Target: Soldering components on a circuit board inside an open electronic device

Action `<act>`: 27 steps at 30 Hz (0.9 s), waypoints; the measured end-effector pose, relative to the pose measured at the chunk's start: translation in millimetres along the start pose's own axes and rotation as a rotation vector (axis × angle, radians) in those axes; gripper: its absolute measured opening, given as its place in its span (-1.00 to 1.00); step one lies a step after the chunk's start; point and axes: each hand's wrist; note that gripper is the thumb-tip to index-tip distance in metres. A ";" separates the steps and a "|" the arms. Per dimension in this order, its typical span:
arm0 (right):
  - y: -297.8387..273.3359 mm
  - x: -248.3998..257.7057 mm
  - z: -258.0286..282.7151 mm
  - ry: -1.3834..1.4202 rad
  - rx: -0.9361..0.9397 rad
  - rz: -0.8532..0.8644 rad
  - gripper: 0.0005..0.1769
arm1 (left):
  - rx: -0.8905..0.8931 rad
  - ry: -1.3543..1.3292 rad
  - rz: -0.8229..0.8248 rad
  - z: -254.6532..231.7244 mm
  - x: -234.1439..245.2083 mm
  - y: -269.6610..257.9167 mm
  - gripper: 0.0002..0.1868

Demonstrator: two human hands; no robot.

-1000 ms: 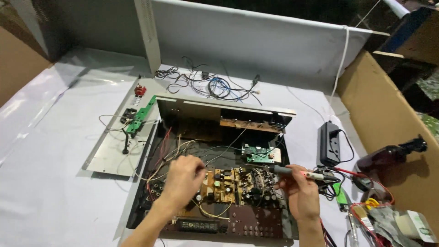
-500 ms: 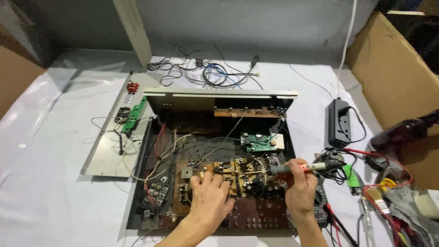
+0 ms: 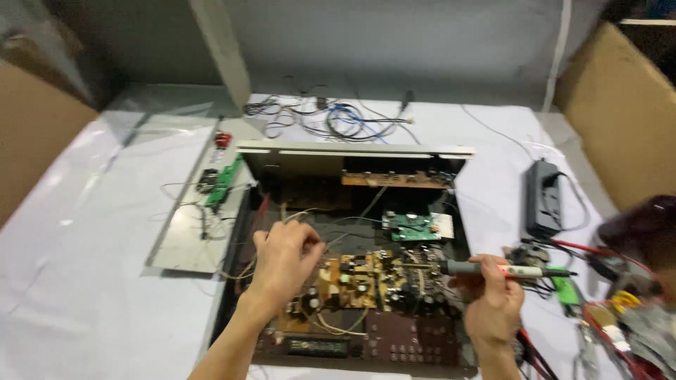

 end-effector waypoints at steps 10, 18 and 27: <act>-24.7 -37.3 -7.4 0.019 -0.234 0.279 -0.66 | 0.144 -0.024 0.250 27.8 -6.9 8.8 -0.80; -32.2 -75.9 -15.2 -0.010 -0.207 0.329 -0.93 | 0.106 -0.033 0.281 5.8 8.0 -31.4 -0.78; -34.6 -70.4 -30.9 -0.207 -0.076 0.287 -0.84 | 0.219 -0.161 0.462 5.1 13.9 -55.6 -0.79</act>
Point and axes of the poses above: each hand's wrist, its own y-axis towards the middle knuckle, its own x-axis out of the back of the hand, z = x × y, and after that the axes turned 10 degrees about z, right-handed
